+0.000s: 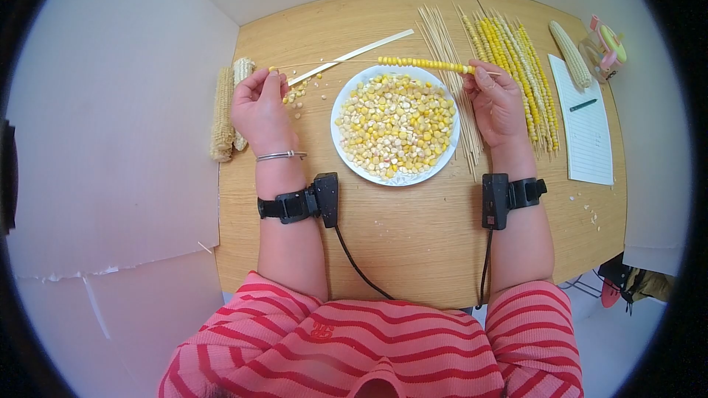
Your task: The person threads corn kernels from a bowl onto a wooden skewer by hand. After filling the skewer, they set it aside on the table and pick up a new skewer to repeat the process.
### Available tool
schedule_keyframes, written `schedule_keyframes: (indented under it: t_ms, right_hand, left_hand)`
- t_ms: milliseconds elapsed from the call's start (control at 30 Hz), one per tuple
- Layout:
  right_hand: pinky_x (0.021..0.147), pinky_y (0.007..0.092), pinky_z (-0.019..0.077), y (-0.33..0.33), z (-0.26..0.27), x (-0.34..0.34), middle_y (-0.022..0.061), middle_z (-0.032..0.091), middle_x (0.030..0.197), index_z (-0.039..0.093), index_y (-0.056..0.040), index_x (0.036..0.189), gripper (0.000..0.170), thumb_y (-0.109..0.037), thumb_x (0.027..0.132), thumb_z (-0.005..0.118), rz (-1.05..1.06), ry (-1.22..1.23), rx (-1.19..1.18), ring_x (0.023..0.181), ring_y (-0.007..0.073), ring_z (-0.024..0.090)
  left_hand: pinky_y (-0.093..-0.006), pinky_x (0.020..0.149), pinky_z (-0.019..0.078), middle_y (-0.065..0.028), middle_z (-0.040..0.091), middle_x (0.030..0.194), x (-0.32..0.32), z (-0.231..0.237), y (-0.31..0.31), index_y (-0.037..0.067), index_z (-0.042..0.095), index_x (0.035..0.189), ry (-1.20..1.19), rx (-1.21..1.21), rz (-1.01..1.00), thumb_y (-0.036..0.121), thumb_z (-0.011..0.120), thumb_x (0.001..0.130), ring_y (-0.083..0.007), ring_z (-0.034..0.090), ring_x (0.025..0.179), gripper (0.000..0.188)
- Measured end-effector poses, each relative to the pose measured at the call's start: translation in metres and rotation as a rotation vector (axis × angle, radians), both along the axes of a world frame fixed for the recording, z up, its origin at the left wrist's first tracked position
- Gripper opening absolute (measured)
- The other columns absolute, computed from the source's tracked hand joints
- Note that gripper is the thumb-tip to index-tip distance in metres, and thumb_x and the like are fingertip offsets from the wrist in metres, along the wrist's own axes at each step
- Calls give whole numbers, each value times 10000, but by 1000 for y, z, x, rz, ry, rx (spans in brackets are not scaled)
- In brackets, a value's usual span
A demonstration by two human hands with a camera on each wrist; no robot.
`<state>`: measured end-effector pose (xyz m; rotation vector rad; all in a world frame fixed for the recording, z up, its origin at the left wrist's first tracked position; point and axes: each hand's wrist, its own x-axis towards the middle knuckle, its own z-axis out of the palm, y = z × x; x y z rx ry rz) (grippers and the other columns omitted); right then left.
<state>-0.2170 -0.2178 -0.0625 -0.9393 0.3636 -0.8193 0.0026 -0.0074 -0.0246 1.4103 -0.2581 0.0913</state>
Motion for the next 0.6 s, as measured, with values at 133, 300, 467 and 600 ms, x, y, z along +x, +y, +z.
schedule_keyframes:
  t_ms: [133,300,467,600]
  right_hand:
    - [750,262,436,-1,0,0,62,624,853,614,-10,1015,201,-107,839,599,-1,-1,-2,760,122,562]
    - [749,262,437,0,0,0,62,625,850,614,-11,1014,199,-106,840,599,-4,8,-3,760,121,563]
    - [747,260,438,0,0,0,66,627,854,613,-11,1012,197,-104,839,599,-1,7,-12,757,122,564]
    - [746,260,441,1,1,0,68,628,860,612,-10,1013,198,-103,838,600,-6,4,-13,752,123,565]
  left_hand:
    - [-217,616,482,-105,608,769,0,-1,0,-62,562,897,-31,-3,11,-17,603,768,-129,580,655,143]
    - [-221,620,482,-102,610,766,1,-2,1,-65,567,891,-71,29,28,-18,602,767,-130,580,657,137]
    - [-229,638,489,-107,621,782,1,-4,0,-62,583,888,-130,93,70,-16,606,762,-134,593,685,136]
    - [-228,645,490,-104,628,788,0,-3,1,-56,596,878,-160,121,80,-12,617,758,-128,596,699,130]
